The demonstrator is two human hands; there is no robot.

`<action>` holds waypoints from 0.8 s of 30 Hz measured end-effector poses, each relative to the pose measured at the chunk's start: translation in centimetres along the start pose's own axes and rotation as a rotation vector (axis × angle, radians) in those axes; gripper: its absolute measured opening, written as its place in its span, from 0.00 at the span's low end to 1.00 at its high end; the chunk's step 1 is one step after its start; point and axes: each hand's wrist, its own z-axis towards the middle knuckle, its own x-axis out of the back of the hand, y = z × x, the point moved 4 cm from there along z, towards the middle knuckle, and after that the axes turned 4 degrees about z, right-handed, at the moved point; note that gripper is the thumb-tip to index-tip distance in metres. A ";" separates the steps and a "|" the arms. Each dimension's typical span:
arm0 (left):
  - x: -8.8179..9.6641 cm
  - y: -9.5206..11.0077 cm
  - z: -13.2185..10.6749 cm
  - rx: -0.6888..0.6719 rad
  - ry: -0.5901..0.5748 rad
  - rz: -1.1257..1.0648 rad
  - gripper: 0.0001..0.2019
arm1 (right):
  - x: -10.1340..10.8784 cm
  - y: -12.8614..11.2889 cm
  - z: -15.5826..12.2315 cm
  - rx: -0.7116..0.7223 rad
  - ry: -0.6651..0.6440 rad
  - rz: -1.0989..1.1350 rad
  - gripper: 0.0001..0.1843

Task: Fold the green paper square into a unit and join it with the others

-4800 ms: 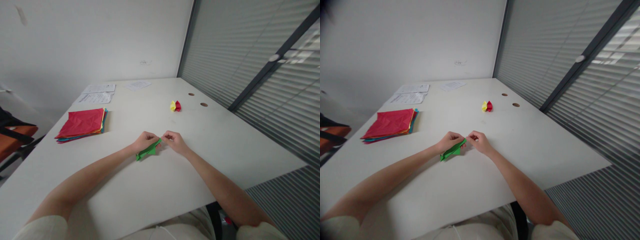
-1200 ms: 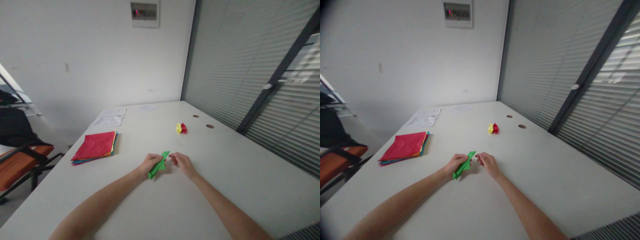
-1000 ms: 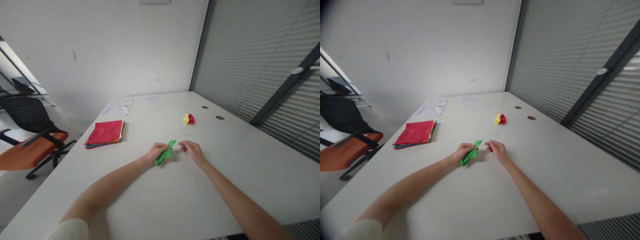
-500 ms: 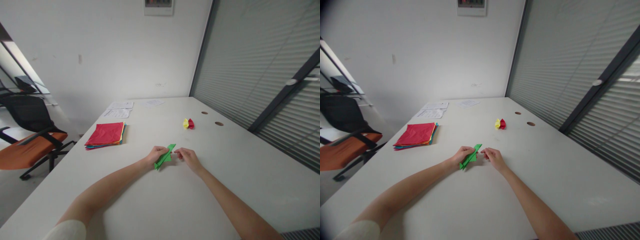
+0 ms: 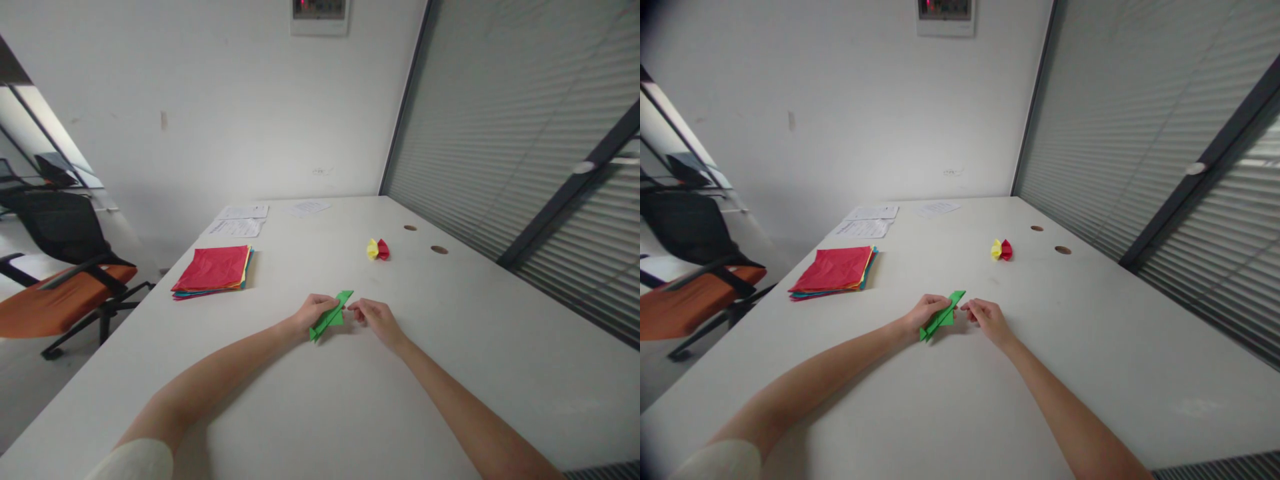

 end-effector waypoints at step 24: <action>-0.4 -0.9 -0.1 0.008 -0.103 0.149 0.24 | -0.1 -0.7 -0.2 0.025 0.066 -0.050 0.26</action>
